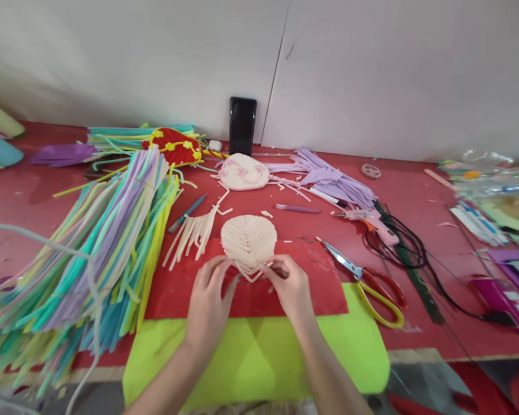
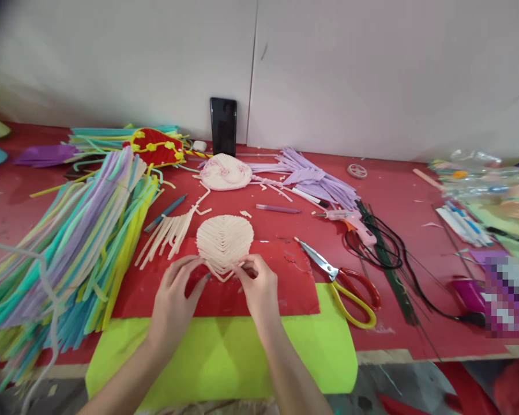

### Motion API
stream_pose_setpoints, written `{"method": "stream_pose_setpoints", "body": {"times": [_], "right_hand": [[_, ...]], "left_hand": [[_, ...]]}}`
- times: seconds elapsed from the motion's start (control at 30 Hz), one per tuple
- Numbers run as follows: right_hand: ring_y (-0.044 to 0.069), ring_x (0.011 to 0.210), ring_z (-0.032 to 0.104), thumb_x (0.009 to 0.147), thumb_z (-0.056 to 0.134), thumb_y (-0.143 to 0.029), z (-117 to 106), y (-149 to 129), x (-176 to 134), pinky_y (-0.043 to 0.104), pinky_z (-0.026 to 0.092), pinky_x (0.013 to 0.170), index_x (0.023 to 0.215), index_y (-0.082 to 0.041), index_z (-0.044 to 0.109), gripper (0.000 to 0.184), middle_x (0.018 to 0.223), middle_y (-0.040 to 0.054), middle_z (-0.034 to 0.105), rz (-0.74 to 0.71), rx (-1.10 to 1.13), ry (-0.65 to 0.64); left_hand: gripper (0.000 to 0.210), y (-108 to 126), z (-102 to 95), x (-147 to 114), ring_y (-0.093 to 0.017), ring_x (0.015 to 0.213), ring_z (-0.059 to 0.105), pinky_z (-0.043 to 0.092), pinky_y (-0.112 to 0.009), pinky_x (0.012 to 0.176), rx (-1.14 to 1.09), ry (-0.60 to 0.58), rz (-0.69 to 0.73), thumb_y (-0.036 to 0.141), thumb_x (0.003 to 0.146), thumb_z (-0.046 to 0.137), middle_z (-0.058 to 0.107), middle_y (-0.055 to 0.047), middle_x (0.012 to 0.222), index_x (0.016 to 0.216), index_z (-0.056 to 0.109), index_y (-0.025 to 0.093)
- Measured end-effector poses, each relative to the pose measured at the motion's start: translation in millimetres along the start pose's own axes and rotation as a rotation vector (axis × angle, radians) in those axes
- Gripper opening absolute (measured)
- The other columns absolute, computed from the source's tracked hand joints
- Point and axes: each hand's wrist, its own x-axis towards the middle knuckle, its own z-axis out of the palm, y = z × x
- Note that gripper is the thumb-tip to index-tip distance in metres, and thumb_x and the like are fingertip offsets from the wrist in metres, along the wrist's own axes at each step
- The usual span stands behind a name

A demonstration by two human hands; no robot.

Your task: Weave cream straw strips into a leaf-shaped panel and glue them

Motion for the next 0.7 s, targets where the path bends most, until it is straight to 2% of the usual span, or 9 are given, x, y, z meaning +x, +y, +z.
{"method": "stream_pose_setpoints", "body": {"times": [0.1,0.2,0.27,0.37,0.43,0.57,0.7], "right_hand": [[0.017,0.068,0.065,0.078,0.067,-0.043,1,-2,2,0.025,0.052,0.057,0.089,-0.021,0.060,0.026,0.074,0.0015,0.070,-0.022,-0.055,-0.003],[0.017,0.071,0.067,0.080,0.066,-0.041,1,-4,3,0.029,0.052,0.071,0.089,-0.022,0.060,0.022,0.073,0.0008,0.071,-0.048,-0.094,-0.006],[0.018,0.071,0.067,0.079,0.067,-0.040,1,-4,4,0.028,0.051,0.069,0.089,-0.023,0.060,0.021,0.074,0.0007,0.071,-0.042,-0.107,-0.012],[0.016,0.059,0.063,0.077,0.069,-0.039,1,-5,4,0.025,0.048,0.053,0.092,-0.023,0.060,0.024,0.073,-0.0001,0.070,0.004,-0.114,-0.022],[0.015,0.058,0.061,0.077,0.068,-0.040,2,-6,4,0.023,0.045,0.047,0.093,-0.023,0.061,0.025,0.074,0.0002,0.070,0.017,-0.114,-0.026],[0.016,0.064,0.063,0.077,0.068,-0.041,2,-7,4,0.021,0.045,0.044,0.092,-0.023,0.061,0.025,0.072,0.0009,0.068,-0.005,-0.099,-0.030],[0.014,0.054,0.058,0.079,0.066,-0.044,3,-5,4,0.021,0.040,0.035,0.092,-0.023,0.061,0.026,0.074,0.0004,0.068,0.002,-0.101,-0.024]], "left_hand": [[0.044,2,0.1,-11,-0.026,0.128,0.049,0.043,-0.044,0.106,0.219,-0.068,0.303,0.017,0.090,0.053,0.056,-0.012,0.134,0.133,0.049,0.020],[0.049,2,-3.3,-18,-0.030,0.136,0.041,0.037,-0.050,0.110,0.379,-0.109,0.453,0.019,0.090,0.054,0.050,-0.014,0.141,0.139,0.044,0.022],[0.051,2,-7.8,-20,-0.033,0.140,0.034,0.035,-0.054,0.110,0.438,-0.073,0.457,0.019,0.089,0.056,0.046,-0.017,0.144,0.139,0.044,0.021],[0.053,4,-14.7,-19,-0.034,0.143,0.027,0.031,-0.055,0.112,0.463,-0.019,0.440,0.021,0.089,0.058,0.042,-0.018,0.147,0.140,0.044,0.021],[0.051,6,-17.3,-18,-0.031,0.141,0.031,0.026,-0.056,0.114,0.471,-0.074,0.461,0.023,0.090,0.055,0.043,-0.013,0.147,0.140,0.044,0.024],[0.048,6,-15.2,-17,-0.028,0.135,0.042,0.021,-0.054,0.117,0.522,-0.266,0.456,0.031,0.094,0.047,0.048,-0.008,0.145,0.141,0.044,0.025],[0.046,0,-10.3,-21,-0.029,0.135,0.042,0.023,-0.055,0.115,0.541,-0.311,0.388,0.037,0.095,0.045,0.048,-0.008,0.145,0.139,0.048,0.025]]}}
